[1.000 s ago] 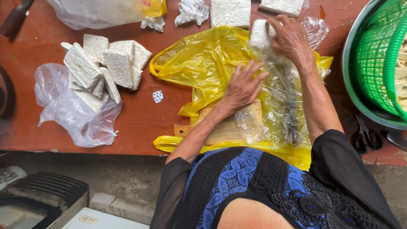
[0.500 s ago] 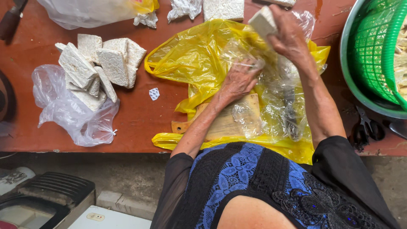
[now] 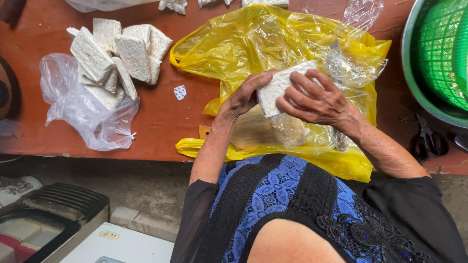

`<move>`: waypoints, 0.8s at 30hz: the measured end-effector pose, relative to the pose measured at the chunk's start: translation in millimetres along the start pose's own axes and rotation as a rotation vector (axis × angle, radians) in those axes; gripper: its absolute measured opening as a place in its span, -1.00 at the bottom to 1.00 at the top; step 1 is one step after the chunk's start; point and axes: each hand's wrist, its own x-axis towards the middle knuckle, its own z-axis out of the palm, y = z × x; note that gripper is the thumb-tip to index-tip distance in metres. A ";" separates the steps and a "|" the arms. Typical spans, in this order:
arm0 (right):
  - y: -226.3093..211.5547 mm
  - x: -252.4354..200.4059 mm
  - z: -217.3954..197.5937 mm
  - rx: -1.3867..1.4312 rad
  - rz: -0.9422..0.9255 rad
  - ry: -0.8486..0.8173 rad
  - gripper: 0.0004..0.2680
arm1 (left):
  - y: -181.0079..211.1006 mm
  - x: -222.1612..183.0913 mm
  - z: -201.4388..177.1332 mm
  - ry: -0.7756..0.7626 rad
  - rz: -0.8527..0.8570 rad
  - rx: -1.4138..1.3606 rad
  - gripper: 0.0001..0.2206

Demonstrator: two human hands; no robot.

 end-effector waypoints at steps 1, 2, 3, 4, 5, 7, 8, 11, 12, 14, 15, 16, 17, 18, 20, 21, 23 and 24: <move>-2.5 -1.1 0.8 0.051 0.035 -0.015 -0.80 | -1.0 -3.9 -0.5 0.010 0.026 0.039 -0.44; -4.6 -3.5 2.3 0.104 0.071 -0.029 -0.80 | -1.1 -9.4 -1.8 0.023 0.051 0.078 -0.45; -5.9 -6.9 4.4 0.156 0.107 -0.043 -0.79 | -0.7 -14.2 -2.7 0.034 0.070 0.082 -0.46; -6.0 -11.6 5.9 0.230 0.198 -0.029 -0.77 | -0.3 -18.4 -3.1 0.042 0.087 0.084 -0.46; -4.5 -16.4 7.3 0.302 0.289 -0.015 -0.76 | 0.3 -22.3 -2.6 0.050 0.104 0.086 -0.47; -1.1 -24.4 8.6 0.374 0.438 -0.025 -0.73 | 4.1 -25.5 0.4 0.060 0.105 0.203 -0.47; 1.0 -28.8 7.7 0.378 0.497 -0.049 -0.72 | 5.5 -27.3 2.3 0.067 0.104 0.261 -0.47; 5.2 -31.7 21.3 0.592 0.574 -0.150 -0.62 | 8.9 -26.9 7.0 0.042 0.078 0.781 -0.50; 6.5 -32.2 28.6 0.698 0.580 -0.186 -0.58 | 7.7 -25.8 8.4 0.074 0.063 0.824 -0.48; 6.0 -34.5 42.6 1.004 0.776 -0.414 -0.57 | 5.7 -22.7 10.0 0.140 0.038 0.913 -0.45; 7.4 -35.9 49.5 1.156 0.866 -0.529 -0.57 | 4.4 -20.6 10.4 0.184 0.045 0.683 -0.42; 7.7 -38.0 55.7 1.269 0.940 -0.409 -0.59 | 2.0 -19.4 10.3 0.227 0.054 0.452 -0.39; 5.0 -39.4 62.1 1.380 1.009 -0.285 -0.61 | 0.0 -17.7 8.8 0.266 0.063 0.220 -0.36; -0.9 -40.4 68.8 1.491 1.079 -0.158 -0.62 | -6.0 -19.9 7.5 0.245 0.149 0.168 -0.37; -17.7 -37.5 82.1 1.492 1.202 0.023 -0.62 | -23.4 -26.4 5.4 0.200 0.318 0.061 -0.40; -25.2 -35.8 85.9 1.487 1.264 0.114 -0.62 | -32.6 -22.9 4.6 0.225 0.389 0.085 -0.43; -46.6 -30.9 86.3 1.538 1.261 0.112 -0.62 | -54.1 -16.7 4.5 0.285 0.529 0.129 -0.45; -52.9 -26.4 84.8 1.560 1.257 0.115 -0.62 | -56.8 -13.9 0.1 0.322 0.559 0.111 -0.47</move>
